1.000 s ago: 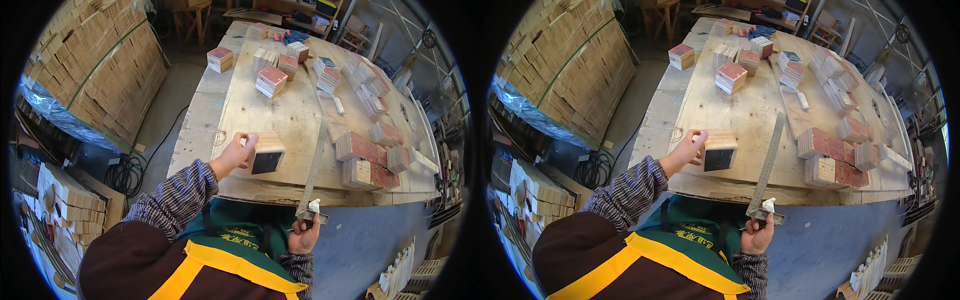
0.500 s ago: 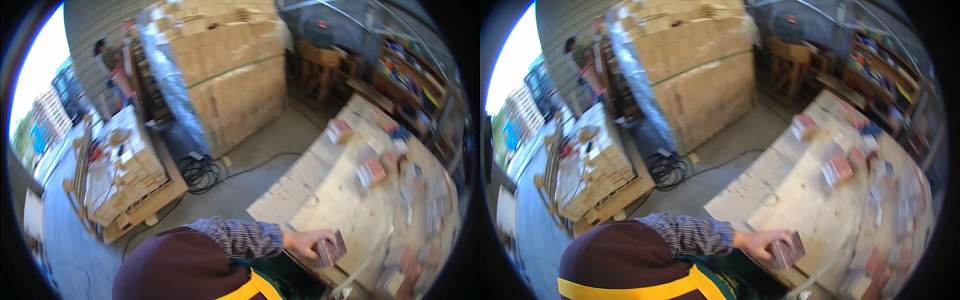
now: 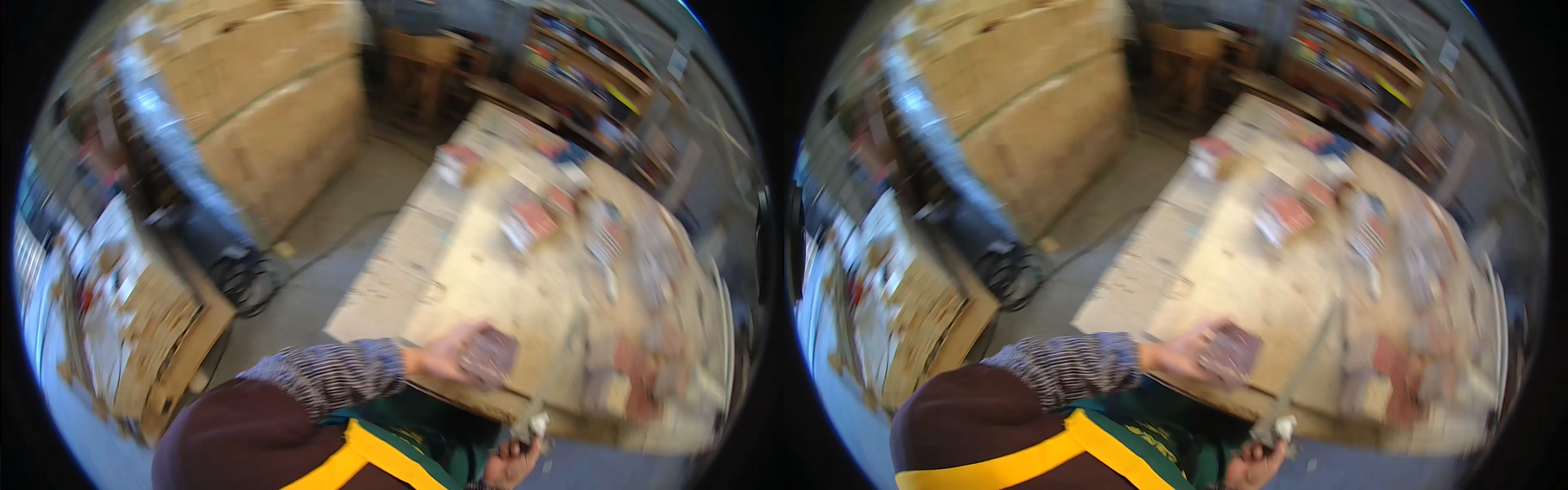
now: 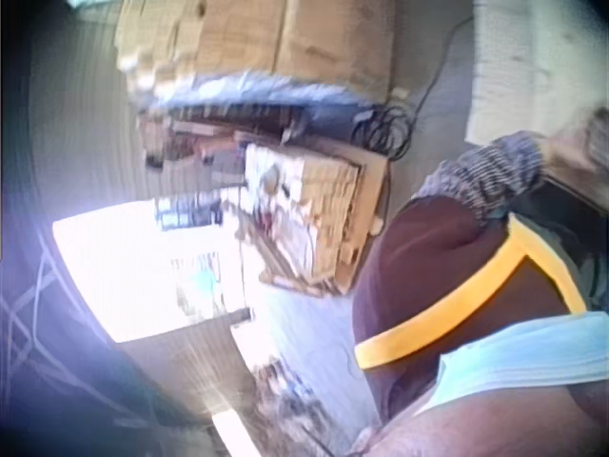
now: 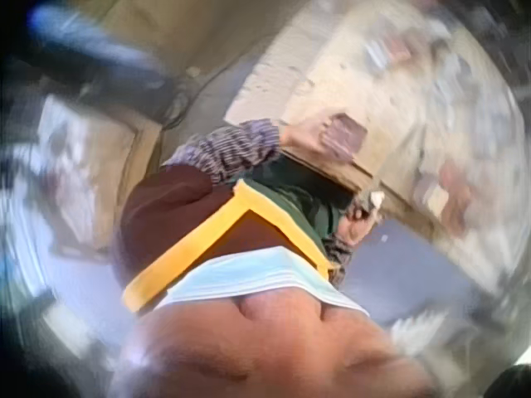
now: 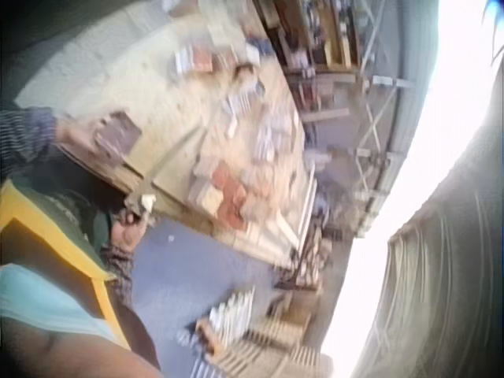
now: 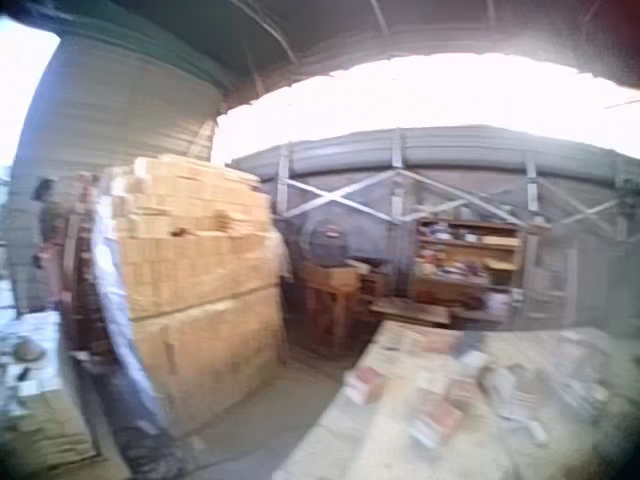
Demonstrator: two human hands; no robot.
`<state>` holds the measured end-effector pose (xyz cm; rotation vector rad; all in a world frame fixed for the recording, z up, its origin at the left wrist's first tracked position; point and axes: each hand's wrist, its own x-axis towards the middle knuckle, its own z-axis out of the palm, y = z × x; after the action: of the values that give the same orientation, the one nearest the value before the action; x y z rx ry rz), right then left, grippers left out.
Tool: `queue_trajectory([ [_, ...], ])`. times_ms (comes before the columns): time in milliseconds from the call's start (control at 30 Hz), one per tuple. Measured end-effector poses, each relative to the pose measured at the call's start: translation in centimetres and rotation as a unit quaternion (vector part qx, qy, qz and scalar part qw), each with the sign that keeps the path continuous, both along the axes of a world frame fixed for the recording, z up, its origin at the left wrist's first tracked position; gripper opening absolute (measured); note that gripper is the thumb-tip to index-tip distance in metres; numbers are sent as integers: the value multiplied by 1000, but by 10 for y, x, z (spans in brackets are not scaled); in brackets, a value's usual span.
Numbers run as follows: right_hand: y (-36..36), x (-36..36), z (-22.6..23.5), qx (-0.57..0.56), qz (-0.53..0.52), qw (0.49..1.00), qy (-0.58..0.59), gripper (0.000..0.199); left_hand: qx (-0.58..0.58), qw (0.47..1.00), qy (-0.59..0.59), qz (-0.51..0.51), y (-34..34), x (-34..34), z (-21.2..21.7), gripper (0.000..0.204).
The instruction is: The person repeatedly picks up small rectangular wooden blocks, places a metal L-square ruler on each block, and marks the wood with a white marker. The person then sets the marked blocks aside on the table. This cycle repeats for multiple blocks throughout the clip.
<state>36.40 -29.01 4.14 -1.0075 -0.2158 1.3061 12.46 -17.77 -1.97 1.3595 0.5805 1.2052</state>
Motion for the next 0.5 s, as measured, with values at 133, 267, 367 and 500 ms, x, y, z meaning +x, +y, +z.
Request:
queue_trajectory([
  [133, -7, 21, -24, 10, -9, 999, 48, 21, 137, 928, 173, 300, 0, 11, 3, 100],
  [267, -10, 20, -24, 18, -28, 997, 63, 22, 133, 865, 322, 361, -8, 39, -3, 110],
  [367, -10, 17, -20, -2, -27, 998, 56, 21, 128, 875, 344, 317, -22, 36, -11, 119],
  [500, -8, 16, -22, -16, -23, 999, 44, 20, 63, 915, 281, 281, -21, 26, -18, 118],
])
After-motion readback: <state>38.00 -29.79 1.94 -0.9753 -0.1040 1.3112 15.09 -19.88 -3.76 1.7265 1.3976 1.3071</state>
